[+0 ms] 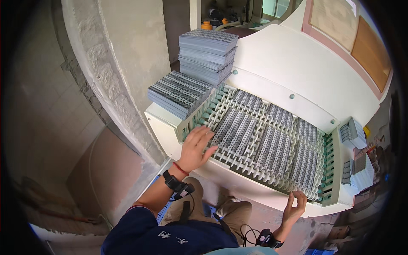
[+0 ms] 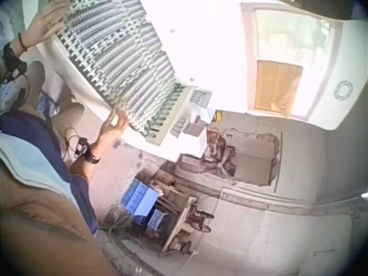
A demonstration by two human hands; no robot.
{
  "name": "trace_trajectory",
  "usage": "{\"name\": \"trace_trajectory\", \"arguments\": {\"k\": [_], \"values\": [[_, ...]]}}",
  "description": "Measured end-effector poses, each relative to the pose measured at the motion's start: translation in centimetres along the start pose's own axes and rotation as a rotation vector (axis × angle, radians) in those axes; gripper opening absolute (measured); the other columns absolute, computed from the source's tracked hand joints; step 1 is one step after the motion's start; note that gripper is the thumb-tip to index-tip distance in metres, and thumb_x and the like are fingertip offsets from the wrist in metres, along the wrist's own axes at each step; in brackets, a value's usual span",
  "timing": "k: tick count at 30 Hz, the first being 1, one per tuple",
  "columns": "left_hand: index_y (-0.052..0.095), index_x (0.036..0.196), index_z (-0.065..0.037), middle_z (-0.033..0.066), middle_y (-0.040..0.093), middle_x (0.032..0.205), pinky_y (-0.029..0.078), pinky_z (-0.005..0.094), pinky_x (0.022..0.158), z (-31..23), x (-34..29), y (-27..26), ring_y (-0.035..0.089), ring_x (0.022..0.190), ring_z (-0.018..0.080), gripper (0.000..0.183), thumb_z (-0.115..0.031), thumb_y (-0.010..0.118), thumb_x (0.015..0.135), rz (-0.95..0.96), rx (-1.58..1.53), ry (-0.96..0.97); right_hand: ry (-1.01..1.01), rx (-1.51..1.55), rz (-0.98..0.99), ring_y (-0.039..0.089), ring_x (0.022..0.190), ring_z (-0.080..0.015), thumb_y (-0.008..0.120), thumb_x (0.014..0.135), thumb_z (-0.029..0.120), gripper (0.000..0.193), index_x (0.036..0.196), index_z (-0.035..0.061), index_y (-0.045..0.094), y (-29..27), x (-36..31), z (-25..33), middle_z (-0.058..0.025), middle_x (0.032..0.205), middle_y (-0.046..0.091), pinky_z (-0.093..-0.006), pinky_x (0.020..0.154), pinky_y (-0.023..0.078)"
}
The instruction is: The person takes grey plastic grid trays from a stack and manually places them into the loading slots of an industrial machine.
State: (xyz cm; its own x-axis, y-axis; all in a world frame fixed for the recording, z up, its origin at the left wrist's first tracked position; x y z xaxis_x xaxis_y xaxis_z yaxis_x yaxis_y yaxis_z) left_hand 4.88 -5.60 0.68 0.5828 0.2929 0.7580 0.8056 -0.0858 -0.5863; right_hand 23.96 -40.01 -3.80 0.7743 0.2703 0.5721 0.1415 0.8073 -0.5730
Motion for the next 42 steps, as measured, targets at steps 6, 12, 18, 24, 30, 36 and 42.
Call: {"name": "trace_trajectory", "arguments": {"k": [6, 12, 18, 24, 30, 36, 42], "values": [[0.060, 0.095, -0.003, 0.0124, 0.057, 0.103, 0.043, 0.0390, 0.082, 2.8, 5.2, -6.7, 0.052, 0.097, 0.0309, 0.025, -0.013, 0.068, 0.072, -0.327, 0.272, -0.064, 0.039, 0.026, -0.022, 0.056, 0.087, -0.0294, 0.062, 0.079, 0.006, 0.008, 0.083, -0.0011, 0.060, -1.1, -0.5, -0.3, -0.0148, 0.089, 0.057, -0.0373, 0.079, 0.044], [0.066, 0.083, -0.004, 0.0118, 0.060, 0.096, 0.043, 0.0381, 0.083, 6.8, 5.2, -7.3, 0.052, 0.097, 0.0307, 0.017, -0.016, 0.069, 0.072, -0.267, 0.285, -0.144, 0.044, 0.069, -0.049, 0.055, 0.084, -0.0271, 0.060, 0.080, 0.005, 0.009, 0.078, -0.0029, 0.056, -1.2, -0.9, 0.2, -0.0130, 0.084, 0.057, -0.0359, 0.081, 0.042], [0.065, 0.085, -0.005, 0.0113, 0.060, 0.096, 0.043, 0.0378, 0.083, 7.3, 4.4, -8.3, 0.052, 0.097, 0.0301, 0.017, -0.016, 0.069, 0.073, -0.311, 0.309, -0.177, 0.054, 0.057, -0.037, 0.057, 0.087, -0.0292, 0.062, 0.079, 0.006, 0.008, 0.081, -0.0010, 0.060, -1.5, -1.2, -0.9, -0.0148, 0.089, 0.058, -0.0375, 0.079, 0.044], [0.064, 0.087, -0.005, 0.0112, 0.060, 0.098, 0.043, 0.0379, 0.083, 7.7, 4.4, -8.2, 0.051, 0.098, 0.0300, 0.022, -0.020, 0.070, 0.072, -0.278, 0.321, -0.162, 0.067, 0.076, -0.014, 0.057, 0.086, -0.0290, 0.063, 0.079, 0.007, 0.009, 0.080, -0.0010, 0.060, -1.0, -1.2, -0.2, -0.0151, 0.089, 0.058, -0.0375, 0.078, 0.045], [0.063, 0.088, -0.005, 0.0125, 0.059, 0.099, 0.043, 0.0378, 0.083, 6.5, 4.7, -8.4, 0.051, 0.097, 0.0309, 0.031, -0.026, 0.073, 0.068, -0.285, 0.331, -0.181, 0.071, 0.081, -0.038, 0.055, 0.082, -0.0259, 0.061, 0.080, 0.006, 0.011, 0.077, -0.0034, 0.056, -0.9, -1.2, -0.3, -0.0131, 0.082, 0.057, -0.0353, 0.079, 0.043], [0.060, 0.089, -0.005, 0.0130, 0.057, 0.101, 0.042, 0.0377, 0.084, 7.6, 4.5, -7.9, 0.049, 0.098, 0.0298, 0.033, -0.026, 0.074, 0.067, -0.279, 0.303, -0.257, 0.074, 0.060, -0.006, 0.057, 0.085, -0.0294, 0.064, 0.079, 0.008, 0.010, 0.081, -0.0013, 0.060, -0.7, -1.3, -0.5, -0.0153, 0.088, 0.058, -0.0371, 0.077, 0.045], [0.056, 0.101, -0.002, 0.0163, 0.053, 0.109, 0.043, 0.0374, 0.084, 11.5, 2.6, -8.7, 0.049, 0.103, 0.0303, 0.037, -0.019, 0.070, 0.071, -0.311, 0.255, -0.321, 0.090, 0.048, -0.014, 0.057, 0.084, -0.0293, 0.064, 0.078, 0.007, 0.009, 0.081, -0.0009, 0.061, -1.0, -1.6, -1.1, -0.0153, 0.088, 0.059, -0.0370, 0.076, 0.045]]}}
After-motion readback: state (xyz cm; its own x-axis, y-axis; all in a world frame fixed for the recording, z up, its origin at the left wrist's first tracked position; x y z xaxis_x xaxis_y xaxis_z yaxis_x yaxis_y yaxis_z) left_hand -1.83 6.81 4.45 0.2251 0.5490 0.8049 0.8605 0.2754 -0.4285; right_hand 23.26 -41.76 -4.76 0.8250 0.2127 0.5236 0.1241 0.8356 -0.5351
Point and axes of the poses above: each hand's wrist, its own x-axis towards the middle knuckle, its own y-axis out of the palm, z = x × y, the point moved 8 cm from there along x, towards the middle knuckle
